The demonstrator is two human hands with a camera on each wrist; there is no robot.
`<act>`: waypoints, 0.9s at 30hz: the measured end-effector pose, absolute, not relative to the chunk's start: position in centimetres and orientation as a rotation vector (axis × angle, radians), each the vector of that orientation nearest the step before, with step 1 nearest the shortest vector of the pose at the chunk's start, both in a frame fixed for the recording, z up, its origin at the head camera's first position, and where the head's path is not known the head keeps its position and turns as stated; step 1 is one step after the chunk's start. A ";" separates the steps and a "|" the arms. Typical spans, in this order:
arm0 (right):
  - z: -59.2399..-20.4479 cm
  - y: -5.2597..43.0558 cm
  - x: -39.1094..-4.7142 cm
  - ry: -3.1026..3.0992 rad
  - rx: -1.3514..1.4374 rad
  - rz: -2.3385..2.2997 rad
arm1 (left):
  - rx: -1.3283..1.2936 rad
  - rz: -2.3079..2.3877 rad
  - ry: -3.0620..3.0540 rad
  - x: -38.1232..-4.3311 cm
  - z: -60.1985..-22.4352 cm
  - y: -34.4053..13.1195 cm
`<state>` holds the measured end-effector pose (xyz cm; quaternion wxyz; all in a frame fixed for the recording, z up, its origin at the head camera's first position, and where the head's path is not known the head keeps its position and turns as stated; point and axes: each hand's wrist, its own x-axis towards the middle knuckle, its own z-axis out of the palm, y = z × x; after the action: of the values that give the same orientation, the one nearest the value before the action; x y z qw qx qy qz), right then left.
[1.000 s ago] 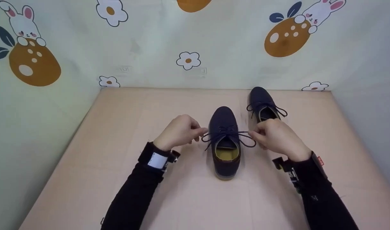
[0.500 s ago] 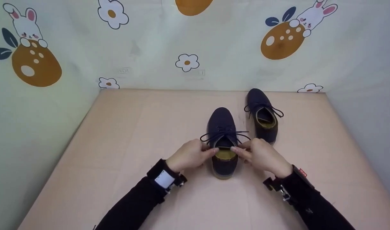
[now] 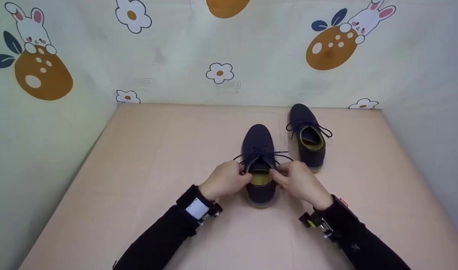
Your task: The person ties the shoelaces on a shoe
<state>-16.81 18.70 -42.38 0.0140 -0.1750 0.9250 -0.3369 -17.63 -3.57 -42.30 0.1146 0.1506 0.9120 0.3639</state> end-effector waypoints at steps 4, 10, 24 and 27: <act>-42.2 18.3 -17.7 2.918 -0.521 -1.034 | 0.391 1.058 2.698 -18.3 -42.0 -3.5; -41.7 17.8 -20.0 2.845 -0.391 -1.223 | 0.373 1.054 2.778 -20.4 -40.9 -3.6; -41.9 15.3 -25.3 2.735 -0.262 -1.460 | 0.248 1.138 2.786 -25.8 -40.2 -4.9; -42.1 14.8 -25.9 2.744 -0.252 -1.448 | 0.231 1.149 2.768 -26.4 -40.4 -5.3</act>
<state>-25.86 14.80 -42.13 0.0141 -0.0809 0.8814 -0.4651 -26.35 -5.25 -40.36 0.0676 0.0767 0.9187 0.3814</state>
